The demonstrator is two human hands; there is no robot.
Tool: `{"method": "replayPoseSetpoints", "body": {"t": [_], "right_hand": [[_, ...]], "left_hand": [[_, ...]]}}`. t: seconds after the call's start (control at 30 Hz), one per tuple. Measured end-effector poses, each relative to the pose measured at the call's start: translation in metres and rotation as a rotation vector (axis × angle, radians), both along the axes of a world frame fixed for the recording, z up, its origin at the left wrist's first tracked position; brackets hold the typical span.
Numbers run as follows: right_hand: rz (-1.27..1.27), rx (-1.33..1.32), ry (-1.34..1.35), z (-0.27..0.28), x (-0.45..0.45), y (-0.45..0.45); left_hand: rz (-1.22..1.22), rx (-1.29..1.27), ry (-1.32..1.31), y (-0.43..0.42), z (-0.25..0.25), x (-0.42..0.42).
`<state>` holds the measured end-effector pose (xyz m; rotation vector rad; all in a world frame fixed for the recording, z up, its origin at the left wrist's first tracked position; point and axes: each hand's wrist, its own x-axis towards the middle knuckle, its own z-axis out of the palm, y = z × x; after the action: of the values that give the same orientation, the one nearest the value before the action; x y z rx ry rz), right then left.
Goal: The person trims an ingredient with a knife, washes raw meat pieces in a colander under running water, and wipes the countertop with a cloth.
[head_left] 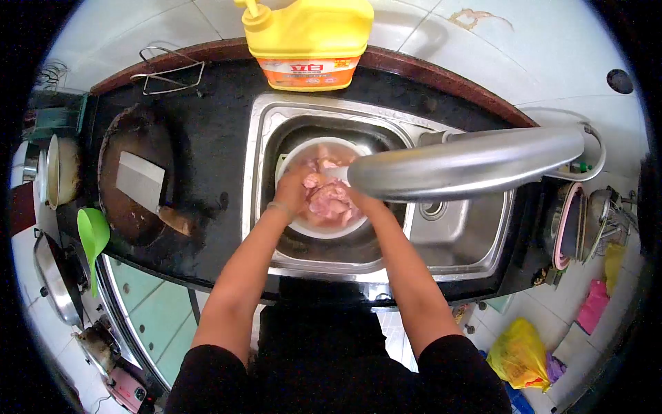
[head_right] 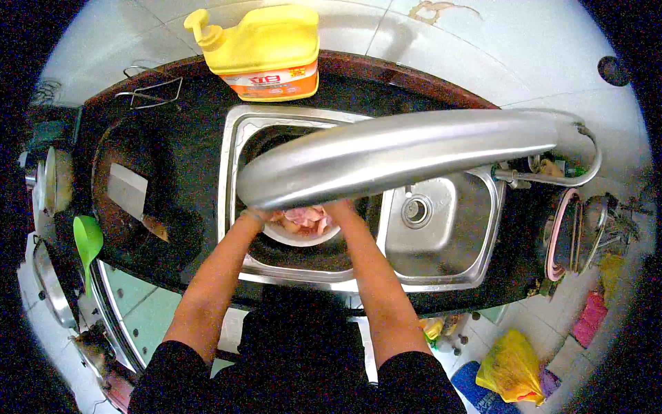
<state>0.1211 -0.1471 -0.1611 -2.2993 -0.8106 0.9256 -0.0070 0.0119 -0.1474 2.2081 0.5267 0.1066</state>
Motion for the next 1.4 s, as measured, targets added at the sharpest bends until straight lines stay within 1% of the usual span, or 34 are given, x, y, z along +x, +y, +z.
{"method": "replayPoseSetpoints", "body": {"t": [0.03,0.07,0.1,0.13,0.17,0.2,0.23,0.27,0.33,0.37,0.4,0.43,0.5,0.53,0.6,0.63,0.67,0.73,0.83,0.93,0.97,1.0,1.03,1.07,1.13,1.17,1.2,1.27,1.3,1.33,1.37,1.4], "right_hand": [[-0.011,0.042,-0.017,0.001,0.002,-0.003],[-0.02,0.085,-0.038,0.002,0.003,-0.003],[-0.02,0.086,-0.038,0.005,0.001,-0.006],[-0.113,0.093,0.084,0.046,-0.005,-0.001],[-0.208,0.099,0.207,0.075,-0.012,0.002],[-0.209,0.097,0.205,0.083,-0.02,0.0],[-0.14,0.149,0.267,0.089,-0.027,-0.002],[-0.07,0.2,0.329,0.095,-0.031,-0.002],[-0.114,0.115,0.336,0.105,-0.028,-0.003],[-0.055,0.122,0.154,0.074,-0.028,-0.013],[-0.042,0.094,0.08,0.051,-0.024,-0.021],[-0.031,0.067,0.025,0.033,-0.02,-0.027],[-0.022,0.042,-0.04,0.004,-0.014,-0.031],[-0.022,0.057,-0.038,-0.006,-0.01,-0.03],[-0.015,0.115,-0.016,-0.015,-0.005,-0.013],[-0.005,0.144,0.003,-0.019,-0.002,0.0],[0.009,0.16,0.032,-0.021,0.003,0.011],[0.041,0.171,0.101,-0.021,0.019,0.025],[0.06,0.186,0.168,-0.015,0.029,0.022],[0.049,0.221,0.17,-0.005,0.028,0.023],[0.039,0.242,0.184,0.003,0.025,0.022],[0.021,0.268,0.193,0.012,0.019,0.018],[0.011,0.287,0.199,0.018,0.014,0.014],[0.012,0.296,0.192,0.02,0.009,0.006],[0.036,0.276,0.159,0.023,0.001,-0.013],[0.066,0.239,0.138,0.02,-0.004,-0.026],[0.108,0.183,0.114,0.018,-0.009,-0.039],[0.169,0.108,0.078,0.019,-0.019,-0.054],[0.192,0.089,0.038,0.02,-0.024,-0.056],[0.205,0.085,-0.045,0.022,-0.028,-0.05],[0.212,0.088,-0.17,0.02,-0.033,-0.04],[0.211,0.114,-0.357,0.015,-0.037,-0.025]], "left_hand": [[0.052,-0.062,-0.135,0.001,-0.001,-0.003],[0.052,-0.061,-0.134,0.003,-0.001,-0.008],[0.0,-0.031,-0.057,0.002,0.0,-0.014],[-0.053,-0.002,0.019,0.0,0.006,-0.018],[-0.054,-0.003,0.018,-0.006,0.017,-0.022],[-0.018,-0.052,0.033,-0.013,0.031,-0.025],[0.019,-0.1,0.046,-0.017,0.038,-0.025],[0.019,-0.1,0.045,-0.019,0.034,-0.023],[0.151,-0.023,0.021,-0.022,0.018,-0.021],[0.13,0.049,-0.018,-0.023,0.012,-0.019],[0.131,0.046,-0.017,-0.025,0.0,-0.016],[0.172,-0.02,-0.011,-0.028,-0.014,-0.012],[0.208,0.218,0.012,-0.031,0.006,0.01],[0.208,0.214,0.013,-0.028,-0.002,0.014],[0.095,-0.018,0.219,-0.012,0.003,0.028],[0.057,-0.147,0.321,-0.002,0.022,0.038],[0.053,-0.148,0.331,0.003,0.015,0.041],[0.05,-0.422,0.341,0.012,-0.005,0.05],[0.051,-0.831,0.342,0.021,-0.052,0.048],[-0.197,-0.44,-0.022,0.023,-0.073,0.032],[-0.166,-0.418,0.028,0.018,-0.032,0.032],[-0.134,-0.398,0.079,0.013,-0.008,0.031],[-0.151,-0.261,-0.138,0.011,-0.027,0.027],[-0.153,-0.258,-0.138,0.011,-0.001,0.03],[-0.198,-0.301,-0.358,0.006,0.049,0.029],[-0.135,-0.105,-0.247,0.003,0.052,0.02],[-0.134,-0.105,-0.248,-0.002,0.056,0.011],[-0.113,-0.291,-0.017,-0.005,0.067,0.002],[-0.09,-0.356,0.117,-0.006,0.052,-0.002],[-0.089,-0.355,0.113,-0.011,0.048,0.002],[0.025,-0.087,0.017,-0.02,0.044,0.008],[0.138,0.18,-0.077,-0.027,0.039,0.011]]}}
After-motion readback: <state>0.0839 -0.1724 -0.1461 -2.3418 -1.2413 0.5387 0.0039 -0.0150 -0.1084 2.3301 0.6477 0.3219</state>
